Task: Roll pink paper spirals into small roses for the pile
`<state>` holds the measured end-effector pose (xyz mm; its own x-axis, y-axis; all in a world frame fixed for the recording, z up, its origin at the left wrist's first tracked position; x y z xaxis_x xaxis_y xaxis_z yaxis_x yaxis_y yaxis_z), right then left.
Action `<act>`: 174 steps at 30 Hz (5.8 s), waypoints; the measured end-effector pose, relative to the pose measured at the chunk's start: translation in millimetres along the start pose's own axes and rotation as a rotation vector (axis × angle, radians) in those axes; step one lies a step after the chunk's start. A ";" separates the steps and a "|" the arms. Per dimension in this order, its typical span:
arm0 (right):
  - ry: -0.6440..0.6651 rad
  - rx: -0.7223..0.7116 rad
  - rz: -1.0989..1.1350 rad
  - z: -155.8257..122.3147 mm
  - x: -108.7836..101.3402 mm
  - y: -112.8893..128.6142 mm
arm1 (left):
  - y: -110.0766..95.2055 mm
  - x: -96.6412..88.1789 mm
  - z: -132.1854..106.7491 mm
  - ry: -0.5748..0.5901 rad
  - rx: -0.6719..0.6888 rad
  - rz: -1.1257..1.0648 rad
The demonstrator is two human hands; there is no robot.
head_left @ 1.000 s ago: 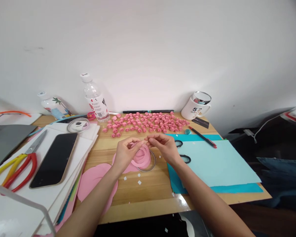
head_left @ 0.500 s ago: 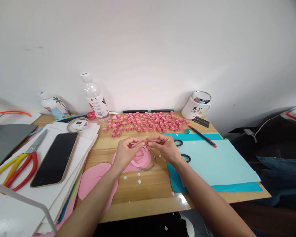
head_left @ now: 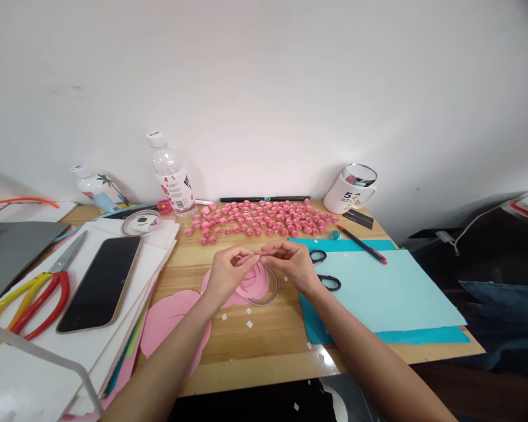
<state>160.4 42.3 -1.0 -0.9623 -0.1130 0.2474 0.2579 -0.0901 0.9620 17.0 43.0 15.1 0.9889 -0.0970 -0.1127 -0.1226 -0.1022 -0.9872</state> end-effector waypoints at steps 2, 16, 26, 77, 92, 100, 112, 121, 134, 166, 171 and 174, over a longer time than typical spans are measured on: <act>-0.008 0.015 -0.004 0.5 -1.8 -0.9 | 1.2 -0.3 0.3 -0.006 -0.005 -0.005; -0.037 -0.004 -0.022 1.2 -7.5 -2.0 | 0.3 -0.2 -0.5 0.002 -0.023 -0.066; -0.053 -0.015 -0.041 0.4 -8.1 -1.7 | 5.5 2.4 -2.1 0.033 -0.078 -0.079; -0.059 0.017 0.007 2.2 -8.6 -2.0 | 3.9 -0.2 1.3 0.011 0.004 -0.060; -0.008 -0.005 0.011 3.3 -8.9 -2.9 | 5.1 -0.9 0.5 0.000 -0.005 -0.041; -0.038 -0.006 -0.027 2.0 -8.5 -1.2 | 5.7 -0.1 1.0 0.008 -0.005 -0.062; -0.056 -0.096 -0.107 0.1 -6.4 1.8 | 2.2 6.1 -3.1 0.089 -0.030 -0.041; 0.051 -0.074 -0.010 -0.9 0.3 5.6 | -1.5 2.2 -1.9 0.066 0.001 -0.075; -0.010 -0.053 -0.012 1.1 -4.6 4.7 | 0.2 -0.1 -0.7 0.005 -0.012 -0.082; 0.046 -0.209 -0.271 -4.0 -2.0 10.9 | 1.9 10.2 -3.5 0.286 0.084 0.060; 0.131 -0.253 -0.303 -4.0 -0.9 9.4 | 2.7 10.2 -4.4 0.326 0.110 0.128; 0.176 -0.279 -0.346 -4.9 0.8 10.8 | -0.8 12.6 -6.8 0.370 0.104 0.162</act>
<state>162.9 36.4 9.0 -0.9726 -0.1935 -0.1290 -0.0389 -0.4115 0.9106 29.0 35.2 15.2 0.8581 -0.4550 -0.2380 -0.2461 0.0423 -0.9683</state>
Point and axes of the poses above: each hand's wrist, its own z-axis towards the middle knuckle, its own x-axis out of the palm, y = z × x, the point moved 5 cm from there along z, towards the middle knuckle, and after that the axes turned 7 degrees about -x, right-handed, at the moved point
